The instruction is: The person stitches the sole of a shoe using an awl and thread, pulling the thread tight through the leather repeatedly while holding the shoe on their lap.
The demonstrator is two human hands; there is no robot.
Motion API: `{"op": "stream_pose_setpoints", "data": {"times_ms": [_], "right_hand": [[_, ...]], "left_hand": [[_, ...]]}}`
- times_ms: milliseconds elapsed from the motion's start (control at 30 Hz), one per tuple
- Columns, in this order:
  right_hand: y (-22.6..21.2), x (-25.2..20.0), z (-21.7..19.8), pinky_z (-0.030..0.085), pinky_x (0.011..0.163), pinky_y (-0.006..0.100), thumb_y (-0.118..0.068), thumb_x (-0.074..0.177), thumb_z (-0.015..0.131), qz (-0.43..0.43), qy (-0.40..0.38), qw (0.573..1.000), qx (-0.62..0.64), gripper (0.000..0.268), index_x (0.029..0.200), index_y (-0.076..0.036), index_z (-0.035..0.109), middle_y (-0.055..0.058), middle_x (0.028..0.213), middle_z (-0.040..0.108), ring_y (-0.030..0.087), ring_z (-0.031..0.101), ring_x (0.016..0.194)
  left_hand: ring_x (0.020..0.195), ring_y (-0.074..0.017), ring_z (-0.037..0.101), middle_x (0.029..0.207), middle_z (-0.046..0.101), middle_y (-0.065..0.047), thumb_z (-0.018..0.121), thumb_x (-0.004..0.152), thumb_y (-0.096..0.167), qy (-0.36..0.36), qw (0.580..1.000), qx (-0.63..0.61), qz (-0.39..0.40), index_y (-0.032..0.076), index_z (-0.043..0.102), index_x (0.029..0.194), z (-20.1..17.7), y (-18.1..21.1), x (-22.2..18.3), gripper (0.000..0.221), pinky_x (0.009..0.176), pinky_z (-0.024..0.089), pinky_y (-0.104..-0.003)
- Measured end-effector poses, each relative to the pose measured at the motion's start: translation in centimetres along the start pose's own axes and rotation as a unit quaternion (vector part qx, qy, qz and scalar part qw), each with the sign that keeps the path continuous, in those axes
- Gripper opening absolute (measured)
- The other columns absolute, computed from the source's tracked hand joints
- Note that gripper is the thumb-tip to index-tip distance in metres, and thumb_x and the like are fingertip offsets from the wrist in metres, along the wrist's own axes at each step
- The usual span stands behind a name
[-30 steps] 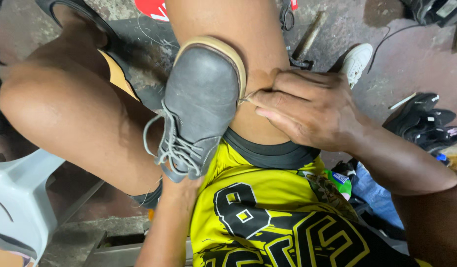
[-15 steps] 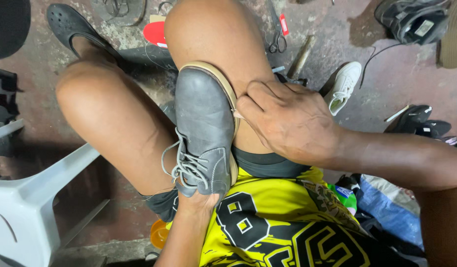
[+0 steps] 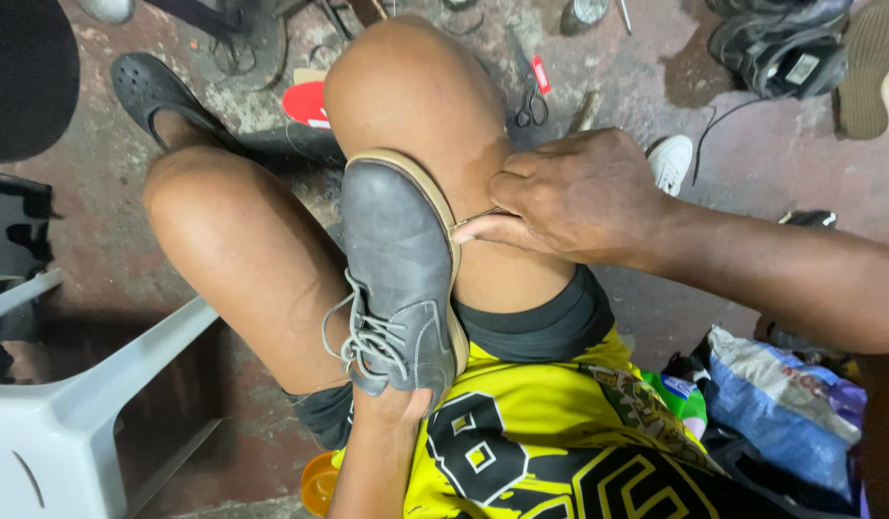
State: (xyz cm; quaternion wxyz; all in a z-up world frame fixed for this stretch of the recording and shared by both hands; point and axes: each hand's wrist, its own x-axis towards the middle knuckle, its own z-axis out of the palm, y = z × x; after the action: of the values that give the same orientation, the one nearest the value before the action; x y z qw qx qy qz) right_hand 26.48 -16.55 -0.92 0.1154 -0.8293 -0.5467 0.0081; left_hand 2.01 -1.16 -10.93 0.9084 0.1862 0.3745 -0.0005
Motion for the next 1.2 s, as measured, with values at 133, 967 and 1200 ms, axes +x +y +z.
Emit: {"op": "stream_pose_setpoints", "data": {"times_ms": [133,967,1200], "right_hand": [[1.9,-0.6,-0.2,0.046,0.048,0.036,-0.047,0.091,0.074,-0.043,0.005,0.998,0.043,0.041,0.072,-0.013,0.063,0.004,0.063,0.054,0.022,0.062,0.055],[-0.5,-1.2,-2.2,0.051,0.055,0.040,-0.042,0.090,0.071,0.057,-0.081,0.984,0.151,0.033,0.082,-0.010,0.064,0.005,0.075,0.061,0.026,0.068,0.070],[-1.6,-1.0,-3.6,0.053,0.060,0.037,-0.034,0.096,0.067,0.053,-0.069,0.993,0.085,0.028,0.087,-0.008,0.067,0.007,0.083,0.059,0.024,0.067,0.072]], "left_hand": [[0.127,-0.0298,0.061,0.140,0.061,-0.020,0.059,0.098,0.016,-0.006,1.000,-0.016,-0.009,-0.008,0.051,0.142,-1.4,0.3,-2.1,0.050,0.112,0.042,-0.045],[0.086,-0.0221,0.062,0.104,0.064,-0.004,0.080,0.088,0.009,-0.108,0.426,0.782,0.442,0.011,0.075,0.110,17.0,8.7,-1.9,0.023,0.067,0.051,-0.034],[0.086,-0.0245,0.064,0.105,0.065,-0.008,0.078,0.089,0.007,-0.114,0.473,0.762,0.427,0.007,0.072,0.107,16.5,8.7,-1.9,0.019,0.071,0.052,-0.036]]}}
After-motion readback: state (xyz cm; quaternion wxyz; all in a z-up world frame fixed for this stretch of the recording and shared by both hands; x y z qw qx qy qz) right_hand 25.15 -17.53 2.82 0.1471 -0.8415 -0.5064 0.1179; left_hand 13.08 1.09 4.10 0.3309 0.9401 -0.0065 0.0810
